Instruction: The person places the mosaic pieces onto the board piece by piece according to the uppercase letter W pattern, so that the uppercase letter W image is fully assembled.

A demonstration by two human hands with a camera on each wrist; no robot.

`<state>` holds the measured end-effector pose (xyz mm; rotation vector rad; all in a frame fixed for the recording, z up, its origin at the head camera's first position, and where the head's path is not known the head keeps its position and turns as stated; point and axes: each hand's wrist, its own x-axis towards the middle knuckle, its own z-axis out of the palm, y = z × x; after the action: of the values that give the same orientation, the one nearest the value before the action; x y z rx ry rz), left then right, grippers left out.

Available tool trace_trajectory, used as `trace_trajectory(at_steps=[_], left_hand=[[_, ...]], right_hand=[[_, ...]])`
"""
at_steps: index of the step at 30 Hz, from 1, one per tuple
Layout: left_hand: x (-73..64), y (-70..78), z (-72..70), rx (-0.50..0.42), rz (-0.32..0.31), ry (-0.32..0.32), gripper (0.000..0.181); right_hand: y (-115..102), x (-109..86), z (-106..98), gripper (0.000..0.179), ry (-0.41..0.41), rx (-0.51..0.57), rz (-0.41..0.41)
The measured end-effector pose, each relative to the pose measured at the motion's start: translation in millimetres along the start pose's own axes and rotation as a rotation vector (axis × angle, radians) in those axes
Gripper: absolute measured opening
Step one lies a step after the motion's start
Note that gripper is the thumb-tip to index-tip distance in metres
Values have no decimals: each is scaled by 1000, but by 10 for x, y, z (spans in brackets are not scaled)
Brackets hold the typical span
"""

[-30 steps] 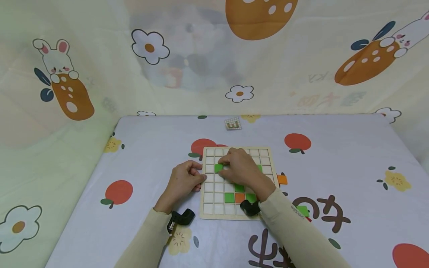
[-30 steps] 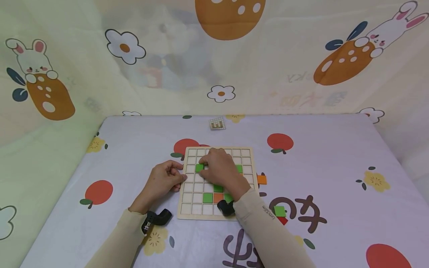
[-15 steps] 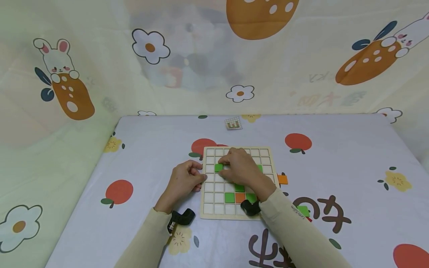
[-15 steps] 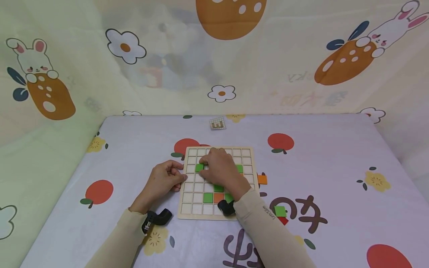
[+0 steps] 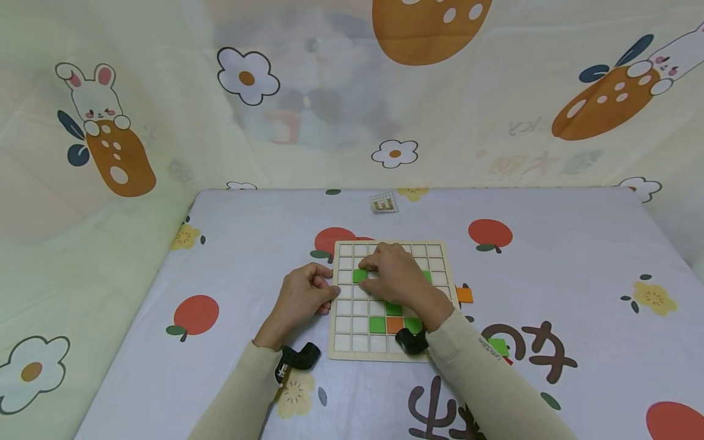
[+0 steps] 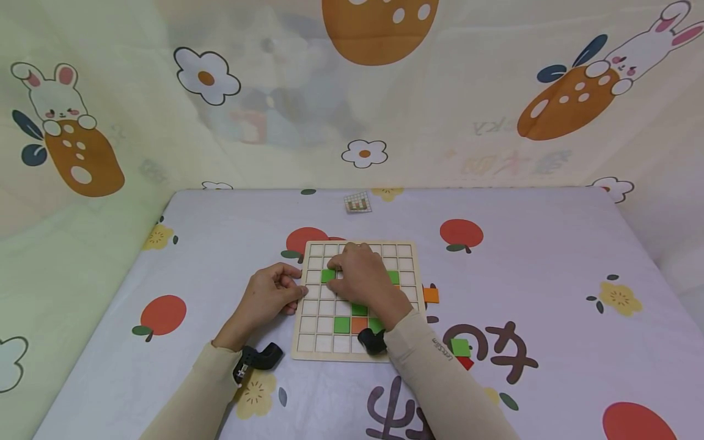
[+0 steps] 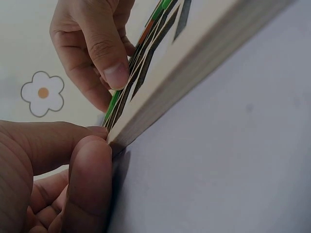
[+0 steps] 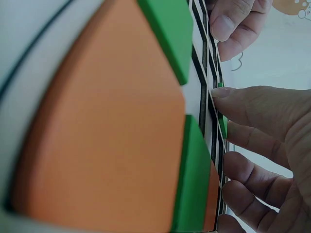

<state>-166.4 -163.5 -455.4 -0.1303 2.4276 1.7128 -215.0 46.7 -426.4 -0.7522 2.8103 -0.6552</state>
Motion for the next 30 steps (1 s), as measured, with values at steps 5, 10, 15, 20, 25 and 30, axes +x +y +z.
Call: trace_trajectory(at_steps=[5,10,15,20,25,30], left_hand=[[-1,4,1,5,-1,-1,24],[-12,18,1,7,-3,0,24],[-9,12,4,13,-2,3,23],[0,4,13,14,-5,6,23],[-4,5,14,17,-3,11,23],[-7,-1,5,20,4,10,23]], right_hand=[[-7,-12,-15,34,-2,-2,7],[-13,-44,-28,38,8,5,7],[-4,-118,-77,45,27,12,11],[107,-265,-149,48,64,46,60],[334,-476,-223,51,103,57,77],[535,-685,-314,51,132,50,121]])
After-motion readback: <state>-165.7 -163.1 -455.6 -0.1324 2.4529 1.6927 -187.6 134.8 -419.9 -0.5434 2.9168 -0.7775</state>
